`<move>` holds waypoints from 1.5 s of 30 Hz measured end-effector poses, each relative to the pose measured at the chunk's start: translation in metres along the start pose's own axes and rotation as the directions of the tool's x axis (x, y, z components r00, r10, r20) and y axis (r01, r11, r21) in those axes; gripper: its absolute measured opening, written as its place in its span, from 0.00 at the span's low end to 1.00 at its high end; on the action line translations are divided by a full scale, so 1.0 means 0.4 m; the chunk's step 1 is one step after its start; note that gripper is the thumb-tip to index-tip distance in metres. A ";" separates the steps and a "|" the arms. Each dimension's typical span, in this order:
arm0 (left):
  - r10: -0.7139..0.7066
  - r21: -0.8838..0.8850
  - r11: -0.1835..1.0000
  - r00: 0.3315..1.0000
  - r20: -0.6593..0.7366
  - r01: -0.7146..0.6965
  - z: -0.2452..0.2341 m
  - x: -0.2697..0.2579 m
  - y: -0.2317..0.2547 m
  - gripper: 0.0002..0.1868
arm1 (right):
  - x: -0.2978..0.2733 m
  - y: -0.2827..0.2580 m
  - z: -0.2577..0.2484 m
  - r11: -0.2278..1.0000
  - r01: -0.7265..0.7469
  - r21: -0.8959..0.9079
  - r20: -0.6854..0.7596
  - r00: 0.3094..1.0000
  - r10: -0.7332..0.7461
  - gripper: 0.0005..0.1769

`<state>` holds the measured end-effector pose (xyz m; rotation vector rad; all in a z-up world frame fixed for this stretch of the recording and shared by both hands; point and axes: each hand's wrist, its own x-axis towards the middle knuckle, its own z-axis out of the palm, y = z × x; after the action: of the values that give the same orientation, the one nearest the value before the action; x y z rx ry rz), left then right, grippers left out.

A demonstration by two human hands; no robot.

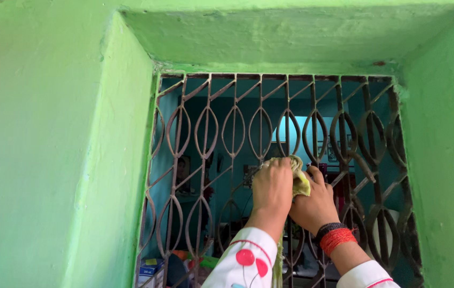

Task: The person wipes the metal bars of a window grill with a cloth by hand, moving the cloth along individual sections and across the top edge.

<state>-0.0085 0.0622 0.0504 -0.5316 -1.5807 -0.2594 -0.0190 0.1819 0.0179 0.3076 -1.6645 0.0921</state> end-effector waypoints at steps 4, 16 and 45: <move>0.081 0.046 0.996 0.996 0.021 -0.082 0.016 -0.069 -0.066 0.16 | -0.001 -0.010 -0.016 0.992 -0.068 -0.105 0.145 0.986 0.083 0.29; -0.073 -0.208 0.972 0.983 0.170 0.108 -0.271 -0.055 -0.083 0.26 | -0.009 -0.060 -0.152 0.978 -0.141 0.152 0.150 0.982 0.118 0.27; -0.060 -0.002 0.998 0.996 -0.061 0.060 -0.031 -0.022 -0.191 0.45 | 0.343 -0.002 -0.150 0.669 0.743 -0.003 0.005 0.669 -0.743 0.24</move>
<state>-0.0345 -0.0112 0.0545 -0.4729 -1.5392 -0.3184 0.0271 0.1753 0.1602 0.9703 -1.4214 -0.5377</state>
